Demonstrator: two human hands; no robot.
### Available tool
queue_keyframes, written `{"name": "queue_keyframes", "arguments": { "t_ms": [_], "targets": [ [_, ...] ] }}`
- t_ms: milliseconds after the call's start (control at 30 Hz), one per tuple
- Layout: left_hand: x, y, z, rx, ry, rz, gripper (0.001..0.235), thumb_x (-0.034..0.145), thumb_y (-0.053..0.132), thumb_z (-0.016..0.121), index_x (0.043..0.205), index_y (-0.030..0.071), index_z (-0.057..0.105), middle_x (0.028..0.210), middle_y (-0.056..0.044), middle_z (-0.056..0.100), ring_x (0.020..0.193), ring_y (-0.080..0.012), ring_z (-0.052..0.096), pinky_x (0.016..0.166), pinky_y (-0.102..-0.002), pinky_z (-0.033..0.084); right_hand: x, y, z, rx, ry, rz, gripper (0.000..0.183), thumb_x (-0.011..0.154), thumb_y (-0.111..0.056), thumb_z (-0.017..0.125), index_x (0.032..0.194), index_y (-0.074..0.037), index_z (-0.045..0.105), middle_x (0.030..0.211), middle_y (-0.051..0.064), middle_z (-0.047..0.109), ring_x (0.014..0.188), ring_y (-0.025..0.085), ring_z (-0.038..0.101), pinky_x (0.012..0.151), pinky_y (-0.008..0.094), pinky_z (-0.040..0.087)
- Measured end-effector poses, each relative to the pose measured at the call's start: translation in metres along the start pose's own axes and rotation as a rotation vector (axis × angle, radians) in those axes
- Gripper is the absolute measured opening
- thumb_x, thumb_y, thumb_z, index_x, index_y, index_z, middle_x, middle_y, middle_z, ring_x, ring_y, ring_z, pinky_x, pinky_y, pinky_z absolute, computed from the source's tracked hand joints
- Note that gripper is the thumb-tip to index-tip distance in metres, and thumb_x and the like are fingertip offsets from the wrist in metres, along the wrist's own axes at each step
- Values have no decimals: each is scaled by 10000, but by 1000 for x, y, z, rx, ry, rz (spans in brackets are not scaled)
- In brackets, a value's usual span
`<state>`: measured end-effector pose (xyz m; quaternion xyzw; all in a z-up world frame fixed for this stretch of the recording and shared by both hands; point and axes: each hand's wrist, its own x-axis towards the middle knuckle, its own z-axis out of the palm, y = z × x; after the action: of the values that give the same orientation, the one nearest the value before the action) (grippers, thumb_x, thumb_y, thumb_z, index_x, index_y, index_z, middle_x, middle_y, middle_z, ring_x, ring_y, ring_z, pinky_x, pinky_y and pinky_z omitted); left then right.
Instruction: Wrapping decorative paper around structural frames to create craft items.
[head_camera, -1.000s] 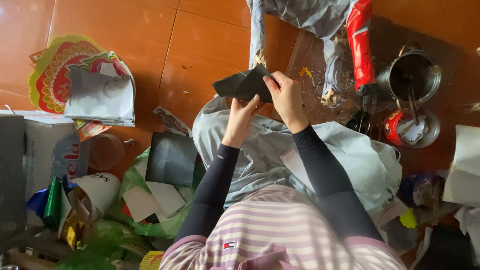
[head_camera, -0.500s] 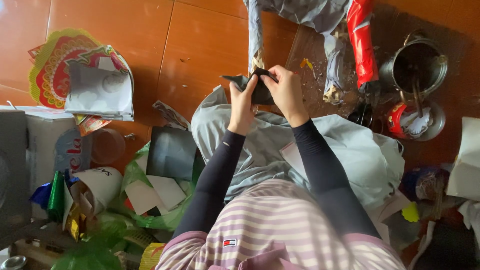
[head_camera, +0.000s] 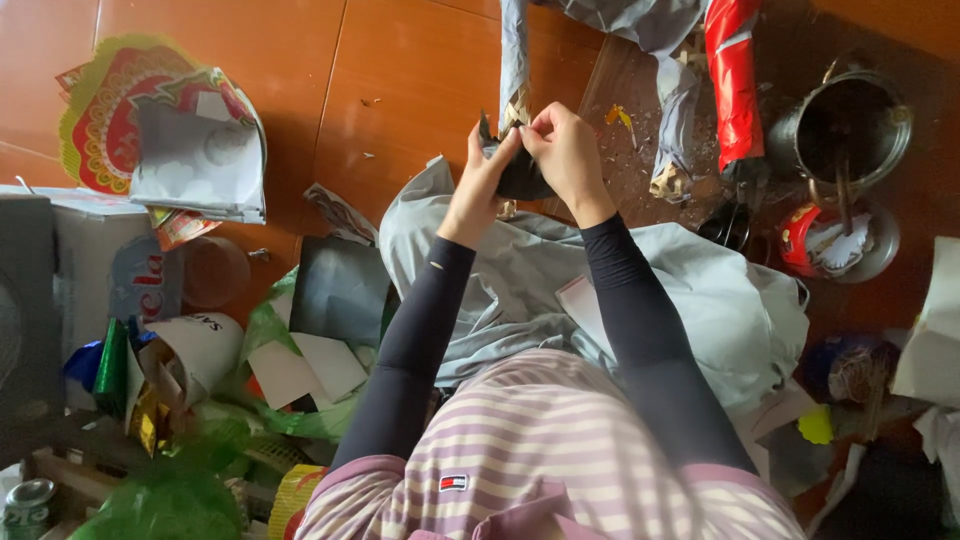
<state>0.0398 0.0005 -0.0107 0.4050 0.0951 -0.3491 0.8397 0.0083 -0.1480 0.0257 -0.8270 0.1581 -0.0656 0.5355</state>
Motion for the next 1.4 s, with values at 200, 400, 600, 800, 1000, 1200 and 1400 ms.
{"name": "queue_keyframes", "arguments": {
  "t_ms": [200, 400, 600, 800, 1000, 1200, 1400],
  "targets": [
    [18, -5, -13, 360, 97, 143, 922, 874, 268, 832, 1556, -4, 275, 1354, -212, 584, 1173, -260, 647, 948, -364, 577, 2, 7, 2, 9, -37, -4, 121, 960, -78, 727, 924, 9, 651, 821, 134, 752, 711, 167, 739, 621, 309, 553],
    [17, -6, -6, 387, 46, 200, 951, 897, 289, 824, 1587, 62, 212, 1410, -159, 549, 1221, -215, 625, 985, -345, 560, 12, 16, -1, -40, -82, -51, 70, 934, -24, 707, 907, 11, 654, 867, 143, 749, 778, 209, 726, 699, 341, 559],
    [27, -4, -1, 239, 67, 41, 923, 860, 284, 825, 1575, 69, 282, 1288, -178, 626, 1112, -231, 665, 898, -362, 581, 13, 10, -8, -10, -126, -6, 41, 917, 12, 644, 956, 22, 647, 889, 158, 739, 813, 212, 732, 718, 340, 551],
    [32, -3, -1, 243, 107, -20, 832, 827, 204, 849, 1483, 39, 365, 1202, -146, 667, 1049, -211, 695, 863, -347, 612, 4, 37, -44, 164, -74, -44, 138, 1071, -54, 580, 1087, -48, 718, 1009, 84, 755, 858, 140, 716, 739, 276, 578],
    [35, -4, -10, 139, -34, -75, 400, 881, 126, 854, 1140, -18, 586, 973, -85, 690, 847, -176, 702, 773, -351, 615, -64, 84, -42, 320, -112, 225, 316, 897, 26, 596, 1188, -54, 694, 1060, 50, 746, 791, 120, 719, 624, 238, 587],
    [18, 15, 8, 195, -13, -153, 293, 874, 167, 817, 1028, -24, 658, 908, -92, 725, 760, -179, 729, 701, -329, 627, -83, 50, -3, 928, -293, 286, 338, 940, -198, 786, 1210, -56, 640, 961, 3, 671, 675, 62, 575, 576, 206, 482],
    [18, 14, 4, 186, -68, -190, 329, 887, 269, 775, 1000, -30, 698, 813, -103, 727, 647, -186, 716, 588, -335, 617, -35, 54, 18, 972, 23, 450, 230, 931, -48, 786, 1029, -18, 580, 784, 37, 602, 517, 97, 543, 411, 258, 425]
  ]
}}
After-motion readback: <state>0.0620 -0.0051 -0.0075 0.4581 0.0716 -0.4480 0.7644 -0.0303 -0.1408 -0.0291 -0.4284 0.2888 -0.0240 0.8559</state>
